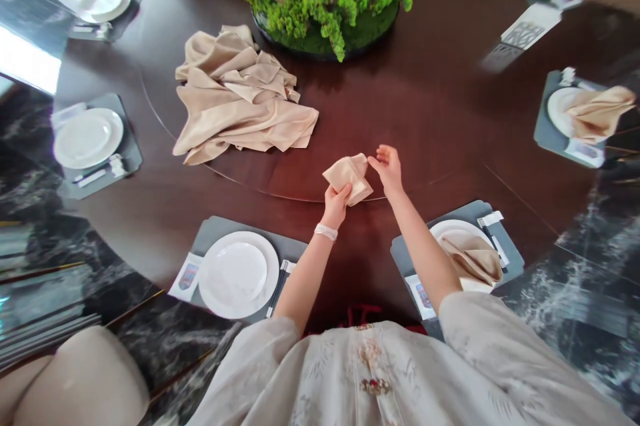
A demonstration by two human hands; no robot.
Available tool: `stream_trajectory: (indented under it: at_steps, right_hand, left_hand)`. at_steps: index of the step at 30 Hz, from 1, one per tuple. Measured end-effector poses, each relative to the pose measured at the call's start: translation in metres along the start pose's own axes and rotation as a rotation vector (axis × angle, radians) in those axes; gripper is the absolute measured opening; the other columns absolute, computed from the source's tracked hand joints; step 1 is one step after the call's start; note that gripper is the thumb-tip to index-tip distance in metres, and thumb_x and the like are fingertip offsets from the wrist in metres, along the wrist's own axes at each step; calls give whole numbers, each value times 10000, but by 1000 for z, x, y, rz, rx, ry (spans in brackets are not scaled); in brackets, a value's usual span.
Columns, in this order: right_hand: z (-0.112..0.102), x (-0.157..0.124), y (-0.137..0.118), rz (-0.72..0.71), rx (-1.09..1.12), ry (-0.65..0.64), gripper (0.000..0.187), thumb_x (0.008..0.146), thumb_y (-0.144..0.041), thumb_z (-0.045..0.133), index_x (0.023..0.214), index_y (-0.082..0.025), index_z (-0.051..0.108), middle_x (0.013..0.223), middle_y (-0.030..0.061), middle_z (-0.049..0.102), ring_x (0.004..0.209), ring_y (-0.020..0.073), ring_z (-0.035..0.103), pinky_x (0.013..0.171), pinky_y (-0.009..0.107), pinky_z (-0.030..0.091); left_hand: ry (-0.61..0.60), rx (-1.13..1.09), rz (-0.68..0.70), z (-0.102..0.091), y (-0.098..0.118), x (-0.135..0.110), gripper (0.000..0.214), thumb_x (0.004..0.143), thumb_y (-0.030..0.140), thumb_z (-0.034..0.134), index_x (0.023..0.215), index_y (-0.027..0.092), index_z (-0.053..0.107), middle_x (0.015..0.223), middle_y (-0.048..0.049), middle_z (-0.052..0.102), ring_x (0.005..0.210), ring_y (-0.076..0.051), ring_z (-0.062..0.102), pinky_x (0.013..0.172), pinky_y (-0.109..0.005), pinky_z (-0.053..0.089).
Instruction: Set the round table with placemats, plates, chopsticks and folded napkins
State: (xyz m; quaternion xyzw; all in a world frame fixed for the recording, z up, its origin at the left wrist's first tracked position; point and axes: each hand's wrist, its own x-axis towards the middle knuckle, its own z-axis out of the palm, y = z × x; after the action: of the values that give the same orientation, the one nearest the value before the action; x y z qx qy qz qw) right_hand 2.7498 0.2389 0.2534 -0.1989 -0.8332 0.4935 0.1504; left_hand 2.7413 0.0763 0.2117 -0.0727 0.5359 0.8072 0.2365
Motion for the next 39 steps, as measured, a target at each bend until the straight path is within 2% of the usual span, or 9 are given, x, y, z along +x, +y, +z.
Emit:
stream_trajectory:
  at_steps: [4,8,11,15,18,24,31,35,39]
  right_hand:
    - [22,-99,-10,127,232,-57,579,865,-484,584,1375,-220,507,1281,131,677,1142,282,668,915,411,566]
    - [27,-173,-28,201,146,290,529,928,-516,485,1364,-221,536,1321,127,661,1207,301,644,1015,452,539]
    - [6,-210,-40,270,6,426,500,963,-515,386,1323,-232,587,1209,120,711,1173,320,663,986,472,548]
    - [-10,-255,-47,216,5,324,444,943,-507,467,1261,-251,643,1139,95,736,1112,314,684,936,433,560]
    - [5,-291,-47,192,130,276,429,926,-528,521,1165,-213,686,1073,80,749,1000,278,700,890,398,561]
    - [69,-378,-67,257,211,363,483,832,-526,673,1145,-159,689,1042,76,750,939,246,686,858,354,542]
    - [182,-462,-126,323,11,378,379,887,-549,582,888,-175,645,721,12,654,667,169,592,668,268,465]
    - [261,-466,-149,361,-48,346,378,926,-550,517,845,-190,602,662,3,611,632,163,572,614,241,422]
    - [336,-439,-162,374,-249,135,286,981,-388,455,1083,-176,618,856,79,711,792,210,669,699,253,453]
  left_hand:
    - [-64,-125,-58,14,9,-49,552,805,308,727,1305,117,593,1330,-174,654,1228,-294,645,1042,-434,537]
    - [-277,-12,-54,10,9,-101,571,847,335,691,1378,171,560,1416,-124,607,1314,-285,585,1112,-437,496]
    - [-347,16,-61,-12,14,-125,533,833,374,723,1318,194,595,1350,-103,654,1269,-272,619,1082,-413,518]
    - [-535,31,-256,-50,25,-142,541,729,417,831,1188,178,674,1223,-122,716,1131,-289,689,970,-402,574]
    - [-675,45,-396,-77,27,-158,551,650,379,896,1115,145,718,1170,-138,735,1090,-303,702,955,-403,572]
    - [-575,129,-294,-142,16,-213,459,627,358,909,1003,146,753,1026,-97,769,967,-261,728,916,-408,568]
    - [-651,289,-388,-287,48,-269,506,674,427,867,1068,141,731,938,-90,766,795,-201,724,737,-317,592]
    - [-546,706,-298,-375,74,-253,422,848,537,660,894,118,686,639,-44,659,515,-145,604,492,-263,499]
    - [-454,1029,133,-440,101,-206,426,791,287,713,1173,146,590,1137,-149,669,1025,-248,674,742,-332,594]
